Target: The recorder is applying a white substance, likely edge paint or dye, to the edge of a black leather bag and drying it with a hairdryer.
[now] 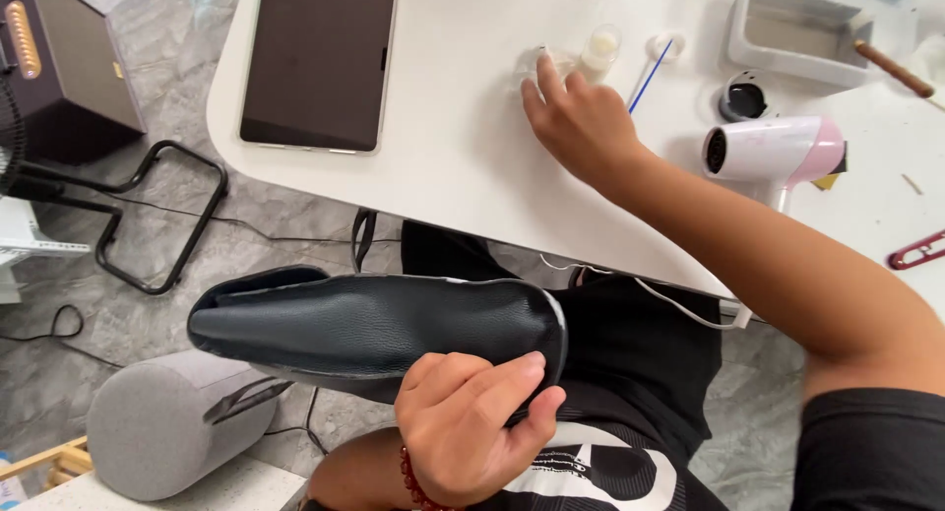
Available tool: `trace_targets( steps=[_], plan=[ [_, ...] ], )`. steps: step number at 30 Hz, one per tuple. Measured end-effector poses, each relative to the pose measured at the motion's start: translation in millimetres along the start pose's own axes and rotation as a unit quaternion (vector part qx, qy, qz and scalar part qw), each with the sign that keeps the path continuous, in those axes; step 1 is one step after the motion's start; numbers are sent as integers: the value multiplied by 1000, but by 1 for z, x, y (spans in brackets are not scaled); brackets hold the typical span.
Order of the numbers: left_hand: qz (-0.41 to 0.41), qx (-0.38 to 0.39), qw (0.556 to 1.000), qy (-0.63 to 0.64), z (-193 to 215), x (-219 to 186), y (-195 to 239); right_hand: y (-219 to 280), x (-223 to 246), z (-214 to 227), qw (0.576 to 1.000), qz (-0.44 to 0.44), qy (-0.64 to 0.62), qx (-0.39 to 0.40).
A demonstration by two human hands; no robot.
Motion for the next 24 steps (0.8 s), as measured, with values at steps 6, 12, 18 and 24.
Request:
trace_targets(
  steps=[6, 12, 18, 24],
  plan=[
    [14, -12, 1000, 11, 5, 1, 5, -13, 5, -38, 998, 23, 41, 38],
    [29, -6, 999, 13, 11, 10, 2, 26, -19, 132, 900, -111, -401, -131],
    [106, -9, 994, 21, 14, 22, 8, 34, -8, 193, 759, -84, -643, -60],
    [153, -16, 986, 65, 16, 27, 14, 32, 15, 187, 632, -102, -767, 41]
  ],
)
Point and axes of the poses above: each hand's wrist, its own y-axis away from the middle knuckle, its own z-axis out of the back of the hand, x = y × z, the point moved 10 cm from there along -y, towards the middle knuckle, and after that the axes turned 3 degrees about z, right-handed, at the moved point
